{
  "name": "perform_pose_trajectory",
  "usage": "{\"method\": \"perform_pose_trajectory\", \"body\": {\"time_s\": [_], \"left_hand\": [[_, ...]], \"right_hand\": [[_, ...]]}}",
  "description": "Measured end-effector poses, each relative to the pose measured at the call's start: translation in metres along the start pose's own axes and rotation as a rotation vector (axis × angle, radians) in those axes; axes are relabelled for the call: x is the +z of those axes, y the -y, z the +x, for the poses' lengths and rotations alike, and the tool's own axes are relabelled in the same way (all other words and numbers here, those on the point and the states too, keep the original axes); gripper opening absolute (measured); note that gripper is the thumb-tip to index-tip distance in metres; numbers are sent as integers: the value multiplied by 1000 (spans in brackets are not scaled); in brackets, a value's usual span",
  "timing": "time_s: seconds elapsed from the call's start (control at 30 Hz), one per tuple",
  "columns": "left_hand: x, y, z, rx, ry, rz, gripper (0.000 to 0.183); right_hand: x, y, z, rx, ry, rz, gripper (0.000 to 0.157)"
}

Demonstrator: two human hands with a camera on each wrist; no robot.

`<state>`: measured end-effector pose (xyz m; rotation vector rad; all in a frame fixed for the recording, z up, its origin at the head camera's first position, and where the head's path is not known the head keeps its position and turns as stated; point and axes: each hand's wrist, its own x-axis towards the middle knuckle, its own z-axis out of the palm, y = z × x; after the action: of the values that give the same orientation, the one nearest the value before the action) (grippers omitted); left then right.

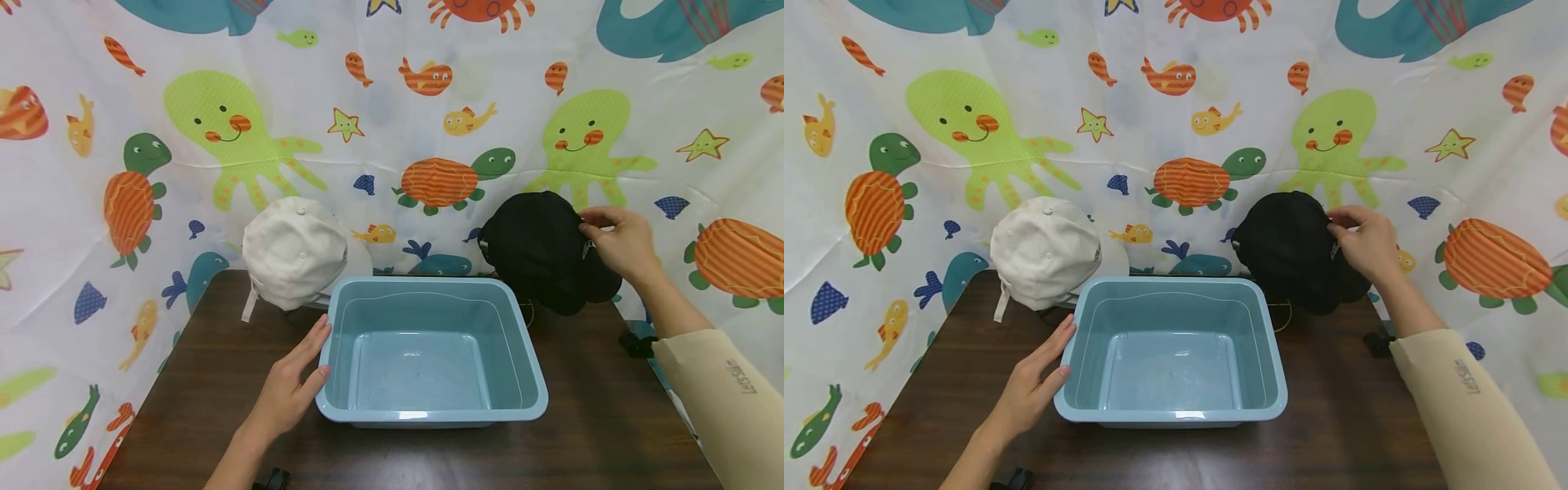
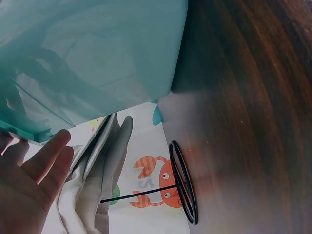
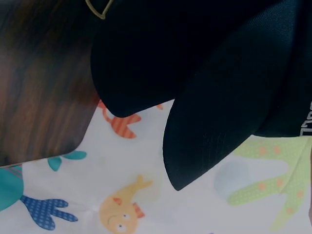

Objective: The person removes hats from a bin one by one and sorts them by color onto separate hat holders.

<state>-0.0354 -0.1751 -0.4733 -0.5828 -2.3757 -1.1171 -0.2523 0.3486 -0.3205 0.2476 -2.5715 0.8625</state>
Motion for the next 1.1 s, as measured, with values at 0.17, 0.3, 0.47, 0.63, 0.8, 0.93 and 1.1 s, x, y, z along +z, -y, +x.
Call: {"method": "perform_pose_trajectory", "body": {"time_s": [0.17,0.3,0.47,0.63,0.8,0.93,1.1], "left_hand": [[-2,2,4,-3,4,-9,64],[-5,3,7,-4,8,-18,64],[-8,4,11,-13,17,-25,64],[-11,5,16,-28,28,-22,63],[-13,6,20,-26,38,-20,64],[-14,8,24,-25,47,-21,64],[-17,10,29,-23,59,-22,64]], "right_hand": [[5,-3,0,-17,-6,-13,24],[8,-5,1,-29,-17,-14,22],[11,-6,1,-20,-13,8,24],[13,-9,-1,14,-2,11,26],[15,-13,-4,24,-5,32,26],[15,-14,-5,40,-7,49,26],[16,-14,-5,60,3,74,27]]}}
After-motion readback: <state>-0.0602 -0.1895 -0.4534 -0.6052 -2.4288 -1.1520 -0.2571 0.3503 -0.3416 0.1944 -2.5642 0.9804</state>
